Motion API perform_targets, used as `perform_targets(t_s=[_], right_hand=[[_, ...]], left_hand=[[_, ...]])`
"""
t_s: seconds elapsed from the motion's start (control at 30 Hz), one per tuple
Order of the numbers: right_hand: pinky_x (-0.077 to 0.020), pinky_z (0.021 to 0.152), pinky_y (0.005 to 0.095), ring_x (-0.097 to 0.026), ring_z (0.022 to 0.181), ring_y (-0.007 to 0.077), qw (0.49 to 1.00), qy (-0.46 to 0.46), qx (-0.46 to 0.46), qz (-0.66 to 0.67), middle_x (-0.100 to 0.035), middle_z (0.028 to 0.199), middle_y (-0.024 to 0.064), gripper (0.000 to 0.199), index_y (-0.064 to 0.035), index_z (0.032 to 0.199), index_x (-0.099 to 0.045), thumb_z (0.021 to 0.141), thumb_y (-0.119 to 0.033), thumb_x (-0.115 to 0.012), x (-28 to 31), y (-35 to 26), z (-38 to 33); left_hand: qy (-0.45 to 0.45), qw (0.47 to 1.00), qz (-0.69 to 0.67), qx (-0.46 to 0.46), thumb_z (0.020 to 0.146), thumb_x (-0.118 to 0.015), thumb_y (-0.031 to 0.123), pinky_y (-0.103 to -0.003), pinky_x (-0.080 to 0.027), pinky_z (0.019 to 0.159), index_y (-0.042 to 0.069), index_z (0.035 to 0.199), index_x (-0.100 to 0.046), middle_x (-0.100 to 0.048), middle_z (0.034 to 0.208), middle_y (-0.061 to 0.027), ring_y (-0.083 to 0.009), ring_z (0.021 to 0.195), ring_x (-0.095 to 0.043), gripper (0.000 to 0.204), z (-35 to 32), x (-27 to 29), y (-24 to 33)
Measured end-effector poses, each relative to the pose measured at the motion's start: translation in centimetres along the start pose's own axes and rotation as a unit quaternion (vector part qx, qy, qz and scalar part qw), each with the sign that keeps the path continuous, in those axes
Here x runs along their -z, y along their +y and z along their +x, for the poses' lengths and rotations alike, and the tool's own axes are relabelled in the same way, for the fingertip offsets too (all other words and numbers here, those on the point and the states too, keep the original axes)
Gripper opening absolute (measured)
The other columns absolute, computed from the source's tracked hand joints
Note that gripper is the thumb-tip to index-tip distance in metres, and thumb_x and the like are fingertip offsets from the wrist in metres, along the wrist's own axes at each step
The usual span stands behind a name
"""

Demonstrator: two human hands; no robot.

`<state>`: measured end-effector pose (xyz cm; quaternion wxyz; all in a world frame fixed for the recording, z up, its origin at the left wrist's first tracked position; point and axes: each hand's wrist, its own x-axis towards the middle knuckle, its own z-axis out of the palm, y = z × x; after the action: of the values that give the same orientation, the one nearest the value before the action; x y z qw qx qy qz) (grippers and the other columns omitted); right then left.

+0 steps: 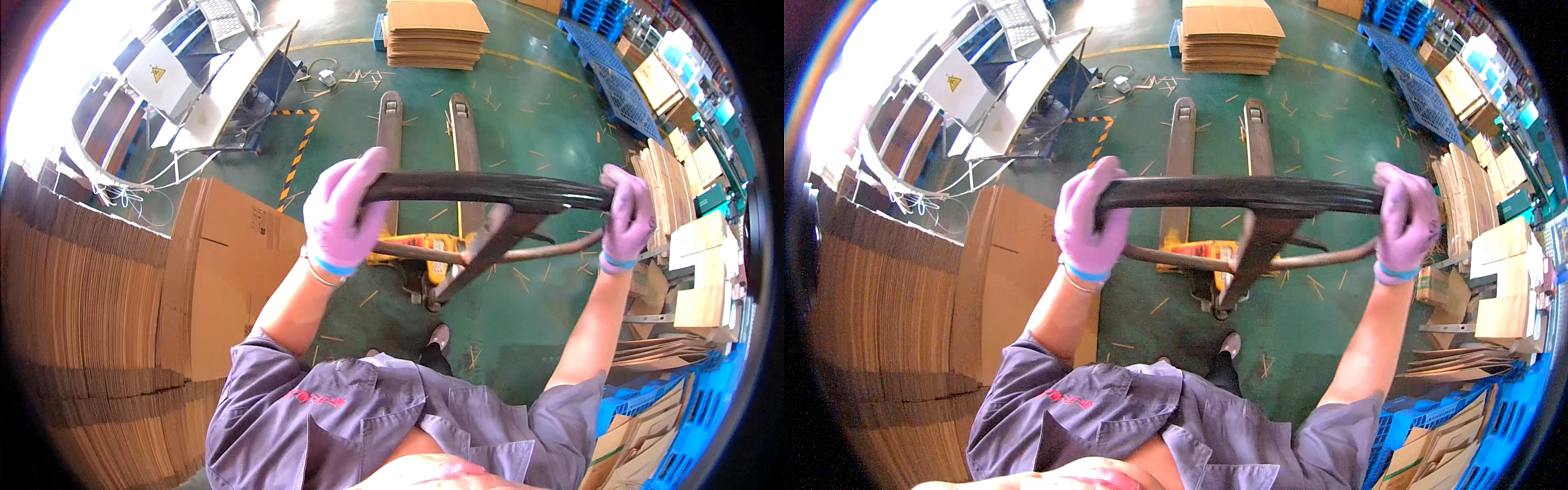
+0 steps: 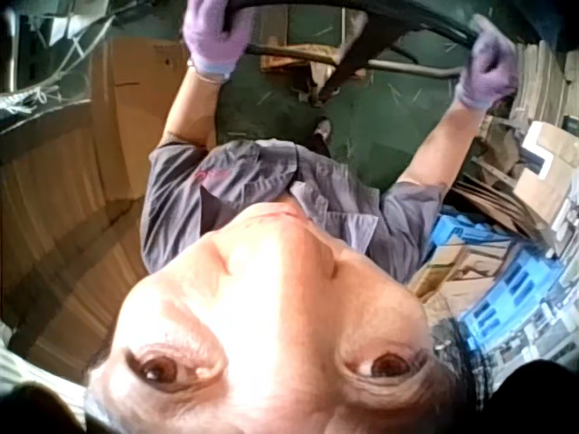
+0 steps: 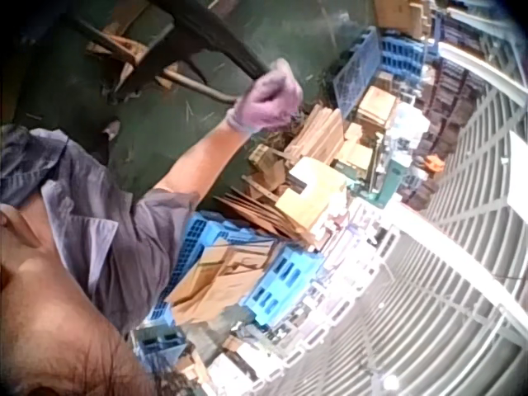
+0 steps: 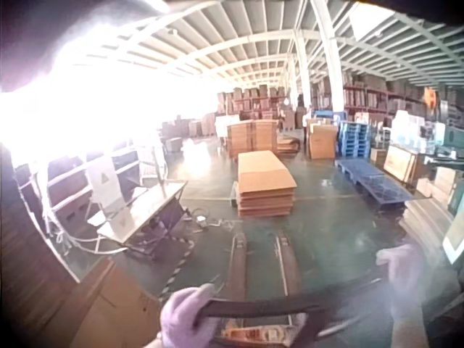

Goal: The person uses a pallet jack to transport a stack of corrugated cardboard sheets, maneuvering the jack under the stack and pulling it across the factory floor.

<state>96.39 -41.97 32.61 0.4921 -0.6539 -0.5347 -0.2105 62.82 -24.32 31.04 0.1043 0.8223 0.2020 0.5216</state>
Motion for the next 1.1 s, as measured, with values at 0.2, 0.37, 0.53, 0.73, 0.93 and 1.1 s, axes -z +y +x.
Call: perform_targets(t_s=[0.2, 0.37, 0.53, 0.73, 0.93, 1.1], right_hand=[[-0.0532, 0.075, 0.0358, -0.064, 0.083, 0.0249, 0.998, 0.044, 0.016, -0.043, -0.065, 0.097, 0.0181, 0.057, 0.0049, 0.104, -0.062, 0.103, -0.044, -0.033, 7.2, -0.2, -6.7], [-0.0531, 0.075, 0.0345, -0.064, 0.082, 0.0243, 0.993, 0.018, 0.007, -0.116, -0.065, 0.097, 0.018, 0.062, 0.0043, 0.102, -0.061, 0.101, -0.052, -0.034, 12.6, -3.8, -10.8], [-0.0481, 0.073, 0.0365, -0.059, 0.077, 0.025, 0.979, 0.039, 0.023, -0.199, -0.067, 0.087, 0.0156, 0.049, 0.0013, 0.091, -0.062, 0.104, -0.035, -0.032, 14.5, -9.4, -13.7], [-0.0486, 0.068, 0.0361, -0.06, 0.075, 0.0264, 0.975, 0.085, -0.031, -0.203, -0.066, 0.083, 0.0151, 0.048, 0.0038, 0.09, -0.065, 0.104, -0.031, -0.035, 16.6, -12.3, -16.9], [-0.0505, 0.059, 0.0333, -0.061, 0.071, 0.0246, 0.936, 0.088, -0.027, -0.34, -0.066, 0.082, 0.0145, 0.045, 0.006, 0.094, -0.068, 0.104, -0.024, -0.036, 14.6, -17.7, -17.8], [-0.0508, 0.066, 0.0368, -0.061, 0.074, 0.0258, 0.903, 0.059, -0.02, -0.424, -0.069, 0.086, 0.0162, 0.042, 0.0077, 0.097, -0.069, 0.102, -0.019, -0.036, 14.7, -19.9, -18.2]], left_hand=[[-0.185, 0.935, -0.244, -0.178, 0.072, -0.065, 0.01, -0.034, -0.046, 0.04, -0.001, 0.117, -0.06, -0.061, 0.093, -0.0208, -0.0251, 0.052, -0.059, 0.046, -2.9, 2.6, 4.5], [-0.195, 0.883, -0.366, -0.22, 0.073, -0.064, 0.009, -0.033, -0.045, 0.038, -0.004, 0.118, -0.058, -0.06, 0.089, -0.0252, -0.0255, 0.052, -0.06, 0.047, -5.1, 4.3, 7.3], [-0.192, 0.913, -0.291, -0.211, 0.066, -0.066, 0.008, -0.032, -0.043, 0.038, -0.001, 0.11, -0.063, -0.063, 0.081, -0.0131, -0.0205, 0.049, -0.057, 0.045, -6.2, 4.5, 7.6], [-0.174, 0.933, -0.252, -0.188, 0.061, -0.068, -0.003, -0.037, -0.049, 0.059, -0.005, 0.107, -0.061, -0.067, 0.09, -0.0161, -0.0295, 0.07, -0.063, 0.046, -5.7, 5.3, 8.2], [-0.083, 0.97, -0.195, -0.119, 0.056, -0.061, -0.005, -0.033, -0.05, 0.076, -0.005, 0.117, -0.061, -0.069, 0.089, -0.0101, -0.0243, 0.082, -0.062, 0.062, -4.6, 1.2, 4.6], [-0.069, 0.965, -0.22, -0.127, 0.063, -0.062, -0.008, -0.031, -0.05, 0.076, -0.005, 0.118, -0.06, -0.07, 0.084, -0.0077, -0.0208, 0.079, -0.062, 0.056, -2.2, -2.7, 3.7]])
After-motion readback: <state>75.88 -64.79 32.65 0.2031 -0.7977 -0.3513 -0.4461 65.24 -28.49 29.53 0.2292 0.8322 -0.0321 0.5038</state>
